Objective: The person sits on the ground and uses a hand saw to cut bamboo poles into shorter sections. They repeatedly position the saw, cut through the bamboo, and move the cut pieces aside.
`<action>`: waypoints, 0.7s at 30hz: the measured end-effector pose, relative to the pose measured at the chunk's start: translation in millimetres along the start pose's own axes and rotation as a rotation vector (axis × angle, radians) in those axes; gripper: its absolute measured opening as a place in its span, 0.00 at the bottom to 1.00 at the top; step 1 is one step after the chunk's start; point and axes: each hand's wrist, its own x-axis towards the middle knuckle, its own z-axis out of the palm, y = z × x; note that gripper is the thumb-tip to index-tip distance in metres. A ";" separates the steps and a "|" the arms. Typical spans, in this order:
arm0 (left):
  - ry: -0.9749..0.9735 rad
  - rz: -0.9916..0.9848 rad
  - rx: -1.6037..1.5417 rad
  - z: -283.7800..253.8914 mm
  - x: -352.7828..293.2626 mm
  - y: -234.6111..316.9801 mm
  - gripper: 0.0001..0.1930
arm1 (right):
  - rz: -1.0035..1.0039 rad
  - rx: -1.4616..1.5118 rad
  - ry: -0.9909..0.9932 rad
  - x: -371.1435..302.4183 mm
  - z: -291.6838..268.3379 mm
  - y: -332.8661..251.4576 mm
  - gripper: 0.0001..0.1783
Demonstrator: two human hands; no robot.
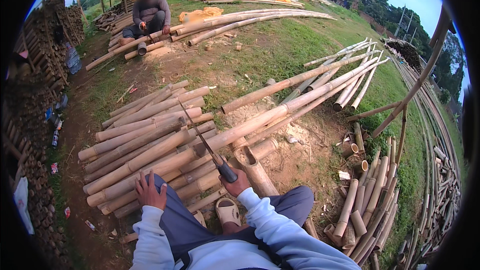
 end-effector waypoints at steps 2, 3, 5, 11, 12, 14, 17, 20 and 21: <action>-0.073 0.255 0.100 14.5 2.5 -2.0 0.35 | 0.016 0.025 -0.024 2.5 3.0 -2.7 0.17; -0.106 0.384 0.152 23.1 7.6 -1.1 0.37 | 0.033 -0.005 -0.029 3.0 1.9 -4.6 0.16; -0.408 0.295 -0.450 35.4 24.5 12.2 0.40 | 0.051 -0.068 -0.038 3.8 1.8 -10.2 0.16; 0.539 0.399 -1.255 -88.5 91.3 21.6 0.45 | -0.002 0.010 -0.025 8.6 10.5 -2.0 0.16; 0.667 0.372 -1.290 -123.9 94.3 10.5 0.46 | 0.023 0.009 -0.045 7.1 8.8 -3.6 0.15; 0.917 0.401 -1.330 -206.9 94.7 -0.6 0.46 | 0.013 0.025 -0.024 5.6 2.1 -10.0 0.15; 1.273 0.553 -1.304 -299.8 84.9 -25.7 0.48 | -0.006 0.013 -0.007 2.4 4.4 4.2 0.14; 1.453 0.757 -1.300 -356.9 67.2 -31.6 0.49 | -0.006 0.024 -0.016 -1.7 9.6 3.4 0.14; 1.415 0.860 -1.258 -373.8 58.1 -25.8 0.46 | -0.011 0.055 -0.017 -4.0 14.9 2.8 0.14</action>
